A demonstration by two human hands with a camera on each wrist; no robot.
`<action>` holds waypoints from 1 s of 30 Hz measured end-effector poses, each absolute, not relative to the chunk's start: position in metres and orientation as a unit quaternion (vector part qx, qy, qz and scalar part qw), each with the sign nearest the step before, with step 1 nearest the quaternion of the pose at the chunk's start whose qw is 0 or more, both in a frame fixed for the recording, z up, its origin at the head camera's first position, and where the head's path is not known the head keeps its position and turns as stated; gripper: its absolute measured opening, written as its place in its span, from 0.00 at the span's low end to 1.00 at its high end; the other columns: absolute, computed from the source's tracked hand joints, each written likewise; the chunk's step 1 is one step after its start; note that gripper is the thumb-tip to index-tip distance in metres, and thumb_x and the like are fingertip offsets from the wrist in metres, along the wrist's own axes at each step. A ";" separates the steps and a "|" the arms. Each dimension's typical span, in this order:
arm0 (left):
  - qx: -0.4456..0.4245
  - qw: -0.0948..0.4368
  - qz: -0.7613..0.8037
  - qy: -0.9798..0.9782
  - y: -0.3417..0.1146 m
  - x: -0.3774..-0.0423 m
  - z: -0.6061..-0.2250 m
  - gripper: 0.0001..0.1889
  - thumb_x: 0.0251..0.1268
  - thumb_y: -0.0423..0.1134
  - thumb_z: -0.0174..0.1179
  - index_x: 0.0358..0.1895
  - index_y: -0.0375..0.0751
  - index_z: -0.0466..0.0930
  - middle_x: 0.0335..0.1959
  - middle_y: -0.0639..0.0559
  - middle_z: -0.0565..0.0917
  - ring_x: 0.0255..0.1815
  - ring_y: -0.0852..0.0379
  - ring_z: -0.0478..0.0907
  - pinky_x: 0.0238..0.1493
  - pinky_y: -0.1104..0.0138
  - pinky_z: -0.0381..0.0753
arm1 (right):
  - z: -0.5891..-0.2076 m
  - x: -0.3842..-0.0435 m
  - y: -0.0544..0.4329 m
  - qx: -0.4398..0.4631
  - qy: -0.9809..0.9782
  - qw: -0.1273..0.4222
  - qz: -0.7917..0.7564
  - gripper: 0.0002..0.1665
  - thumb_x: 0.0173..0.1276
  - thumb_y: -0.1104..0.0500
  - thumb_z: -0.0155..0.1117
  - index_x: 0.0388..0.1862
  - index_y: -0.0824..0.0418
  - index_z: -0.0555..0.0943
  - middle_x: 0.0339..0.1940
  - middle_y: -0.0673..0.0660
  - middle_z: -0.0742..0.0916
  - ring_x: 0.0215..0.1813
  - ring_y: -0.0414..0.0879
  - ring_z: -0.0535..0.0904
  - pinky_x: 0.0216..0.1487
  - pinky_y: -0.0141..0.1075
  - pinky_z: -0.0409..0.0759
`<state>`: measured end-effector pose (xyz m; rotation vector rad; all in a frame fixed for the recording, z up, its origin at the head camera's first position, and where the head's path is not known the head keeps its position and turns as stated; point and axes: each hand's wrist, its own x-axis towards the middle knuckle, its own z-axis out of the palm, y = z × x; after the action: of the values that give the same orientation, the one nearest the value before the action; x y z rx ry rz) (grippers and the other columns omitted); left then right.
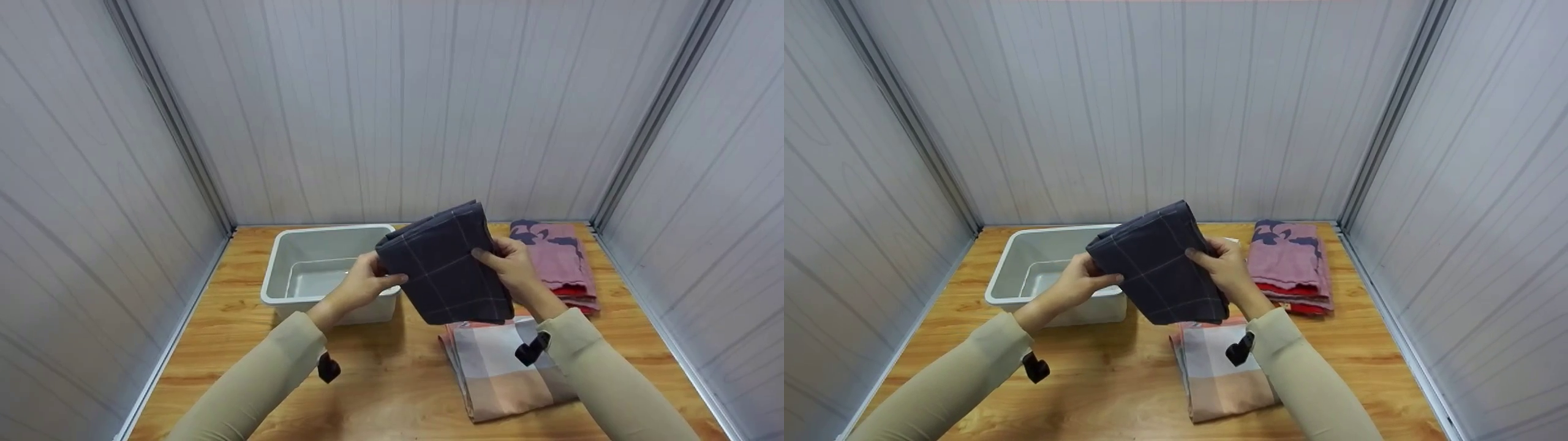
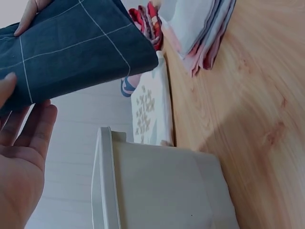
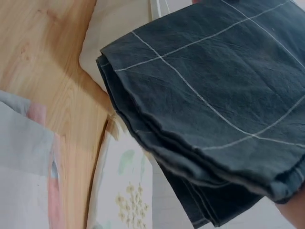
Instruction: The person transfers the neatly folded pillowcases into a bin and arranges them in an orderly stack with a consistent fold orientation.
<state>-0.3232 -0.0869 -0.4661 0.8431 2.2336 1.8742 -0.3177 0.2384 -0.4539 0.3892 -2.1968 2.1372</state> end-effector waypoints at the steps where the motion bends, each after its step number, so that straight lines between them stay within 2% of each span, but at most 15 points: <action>1: 0.274 0.049 0.614 0.738 -0.087 -0.323 -0.466 0.20 0.70 0.26 0.70 0.63 0.27 0.82 0.53 0.34 0.90 0.46 0.58 0.88 0.48 0.68 0.87 | -0.455 -0.318 0.238 0.129 -0.713 0.027 0.688 0.07 0.79 0.63 0.69 0.49 0.54 0.90 0.39 0.50 0.92 0.39 0.46 0.93 0.44 0.42 0.93; 5: 0.265 0.033 0.603 0.752 -0.089 -0.323 -0.468 0.17 0.70 0.27 0.70 0.60 0.26 0.83 0.49 0.35 0.91 0.40 0.60 0.86 0.42 0.69 0.85 | -0.460 -0.317 0.237 0.143 -0.719 0.024 0.679 0.07 0.80 0.64 0.68 0.52 0.58 0.89 0.39 0.51 0.92 0.40 0.47 0.93 0.44 0.42 0.93; 11: 0.254 0.034 0.625 0.738 -0.091 -0.320 -0.467 0.18 0.72 0.25 0.65 0.63 0.27 0.83 0.53 0.34 0.91 0.48 0.55 0.90 0.50 0.65 0.89 | -0.467 -0.317 0.236 0.149 -0.733 0.009 0.664 0.11 0.77 0.65 0.70 0.55 0.64 0.87 0.40 0.50 0.91 0.42 0.45 0.91 0.47 0.40 0.92; 17: 0.254 0.027 0.642 0.722 -0.089 -0.318 -0.465 0.17 0.76 0.26 0.61 0.65 0.27 0.81 0.56 0.33 0.89 0.46 0.53 0.91 0.50 0.62 0.91 | -0.471 -0.320 0.238 0.152 -0.735 -0.003 0.661 0.15 0.72 0.69 0.73 0.56 0.70 0.86 0.40 0.49 0.94 0.43 0.43 0.91 0.49 0.37 0.91; 20: 0.260 0.017 0.640 0.723 -0.088 -0.316 -0.464 0.15 0.79 0.27 0.59 0.62 0.26 0.82 0.53 0.33 0.89 0.44 0.56 0.90 0.48 0.64 0.90 | -0.471 -0.322 0.239 0.149 -0.723 -0.016 0.675 0.22 0.69 0.71 0.74 0.61 0.70 0.83 0.43 0.50 0.94 0.45 0.43 0.91 0.50 0.38 0.91; 25: 0.256 -0.001 0.630 0.734 -0.087 -0.314 -0.461 0.11 0.82 0.30 0.58 0.57 0.27 0.83 0.47 0.37 0.90 0.41 0.58 0.88 0.44 0.66 0.88 | -0.468 -0.324 0.241 0.147 -0.702 -0.039 0.695 0.32 0.67 0.73 0.75 0.69 0.64 0.78 0.48 0.49 0.92 0.50 0.44 0.91 0.52 0.39 0.91; 27: 0.246 0.004 0.629 0.738 -0.086 -0.313 -0.461 0.11 0.82 0.32 0.58 0.58 0.29 0.83 0.47 0.39 0.90 0.41 0.58 0.87 0.44 0.66 0.87 | -0.465 -0.325 0.241 0.149 -0.703 -0.045 0.694 0.33 0.66 0.73 0.75 0.69 0.63 0.77 0.49 0.50 0.91 0.50 0.44 0.90 0.52 0.38 0.91; 30: 0.245 0.003 0.613 0.751 -0.085 -0.311 -0.461 0.11 0.81 0.31 0.59 0.57 0.29 0.83 0.46 0.41 0.90 0.40 0.60 0.86 0.44 0.67 0.86 | -0.460 -0.325 0.242 0.162 -0.724 -0.048 0.668 0.33 0.66 0.73 0.75 0.69 0.67 0.76 0.49 0.51 0.89 0.49 0.43 0.89 0.51 0.36 0.90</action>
<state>-0.3111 -0.0851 -0.4609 0.7692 2.3551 1.9231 -0.3246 0.2422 -0.4597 0.5262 -2.3469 2.1663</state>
